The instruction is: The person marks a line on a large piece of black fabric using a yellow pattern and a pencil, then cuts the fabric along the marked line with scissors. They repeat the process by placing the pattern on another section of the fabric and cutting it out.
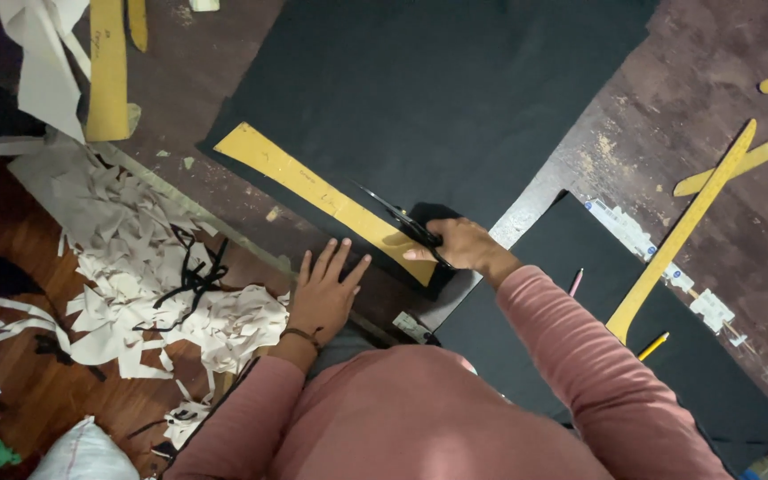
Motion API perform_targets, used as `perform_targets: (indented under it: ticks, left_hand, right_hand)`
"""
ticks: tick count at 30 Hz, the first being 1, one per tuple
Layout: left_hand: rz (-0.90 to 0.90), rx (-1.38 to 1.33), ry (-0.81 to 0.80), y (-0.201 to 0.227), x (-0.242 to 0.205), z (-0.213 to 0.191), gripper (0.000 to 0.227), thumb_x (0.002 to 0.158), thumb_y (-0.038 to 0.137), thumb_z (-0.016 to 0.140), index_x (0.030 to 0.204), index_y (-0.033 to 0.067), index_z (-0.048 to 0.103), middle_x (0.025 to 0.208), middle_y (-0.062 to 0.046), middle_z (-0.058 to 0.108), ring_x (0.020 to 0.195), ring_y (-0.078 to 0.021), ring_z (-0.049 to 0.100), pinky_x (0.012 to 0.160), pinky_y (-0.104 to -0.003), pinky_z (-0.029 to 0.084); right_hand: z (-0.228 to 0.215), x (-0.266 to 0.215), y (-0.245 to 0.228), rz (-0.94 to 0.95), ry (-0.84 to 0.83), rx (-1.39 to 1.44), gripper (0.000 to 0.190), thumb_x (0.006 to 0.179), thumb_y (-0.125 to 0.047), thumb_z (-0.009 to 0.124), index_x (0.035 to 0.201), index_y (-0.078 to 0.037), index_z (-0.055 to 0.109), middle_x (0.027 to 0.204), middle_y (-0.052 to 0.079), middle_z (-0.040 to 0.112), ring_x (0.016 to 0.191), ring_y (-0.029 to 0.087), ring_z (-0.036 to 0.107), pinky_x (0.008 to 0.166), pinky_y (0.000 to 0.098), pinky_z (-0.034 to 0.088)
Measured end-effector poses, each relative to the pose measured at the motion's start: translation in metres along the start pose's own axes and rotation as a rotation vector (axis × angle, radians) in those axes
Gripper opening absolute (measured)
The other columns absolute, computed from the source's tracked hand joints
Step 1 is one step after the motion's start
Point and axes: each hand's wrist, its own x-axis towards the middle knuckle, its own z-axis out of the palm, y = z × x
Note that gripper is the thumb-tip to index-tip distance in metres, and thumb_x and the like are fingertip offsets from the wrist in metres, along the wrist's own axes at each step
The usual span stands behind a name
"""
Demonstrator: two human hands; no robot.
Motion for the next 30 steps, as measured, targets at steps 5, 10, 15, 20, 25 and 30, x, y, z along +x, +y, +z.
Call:
perform_targets:
  ticks: [5,10,15,20,25,30]
  left_hand:
    - [0.047,0.06,0.089,-0.003,-0.001,0.004,0.058,0.104,0.032,0.053,0.16,0.032,0.036,0.164,-0.015,0.032,0.153,-0.0371,0.026,0.12,-0.064,0.023]
    - [0.063,0.076,0.139,-0.005,-0.001,0.002,0.056,0.102,0.033,0.055,0.157,0.0309,0.042,0.161,-0.015,0.037,0.152,-0.037,0.029,0.122,-0.061,0.02]
    - [0.071,0.088,0.169,-0.007,0.0,0.004,0.055,0.102,0.035,0.056,0.155,0.0325,0.043,0.16,-0.012,0.039,0.152,-0.0342,0.029,0.123,-0.059,0.019]
    - [0.098,0.059,0.202,-0.01,0.001,0.001,0.055,0.101,0.033,0.057,0.155,0.0306,0.044,0.157,-0.013,0.042,0.15,-0.0358,0.033,0.123,-0.06,0.019]
    - [0.111,0.037,0.224,-0.013,0.002,0.004,0.055,0.101,0.033,0.058,0.155,0.0302,0.045,0.156,-0.013,0.043,0.15,-0.0364,0.034,0.123,-0.06,0.019]
    - [0.114,0.048,0.215,-0.016,0.004,0.001,0.056,0.097,0.031,0.064,0.151,0.0282,0.049,0.153,-0.013,0.045,0.147,-0.0365,0.037,0.123,-0.061,0.02]
  right_hand:
    - [0.001,0.011,-0.019,-0.015,0.007,-0.052,0.054,0.072,-0.081,0.068,0.09,-0.03,0.067,0.087,0.001,0.074,0.102,0.028,0.073,0.089,0.0448,0.057]
    - [-0.019,0.001,-0.033,-0.029,-0.01,-0.011,0.063,0.076,-0.083,0.063,0.092,-0.022,0.07,0.091,0.009,0.075,0.106,0.034,0.072,0.092,0.0467,0.055]
    - [-0.036,-0.003,-0.059,-0.053,-0.087,0.013,0.075,0.073,-0.088,0.06,0.097,-0.017,0.069,0.101,0.017,0.074,0.115,0.039,0.068,0.097,0.0502,0.053]
    - [-0.03,0.012,-0.056,-0.05,-0.059,0.022,0.072,0.074,-0.087,0.061,0.094,-0.018,0.069,0.099,0.016,0.074,0.114,0.038,0.069,0.096,0.0473,0.053]
    - [-0.043,0.013,-0.082,-0.038,-0.091,-0.009,0.075,0.07,-0.09,0.06,0.098,-0.02,0.069,0.102,0.015,0.075,0.116,0.037,0.068,0.099,0.0483,0.053]
    - [-0.036,0.033,-0.079,-0.048,-0.067,0.0,0.072,0.074,-0.087,0.06,0.1,-0.021,0.07,0.103,0.015,0.075,0.116,0.038,0.068,0.098,0.0486,0.054]
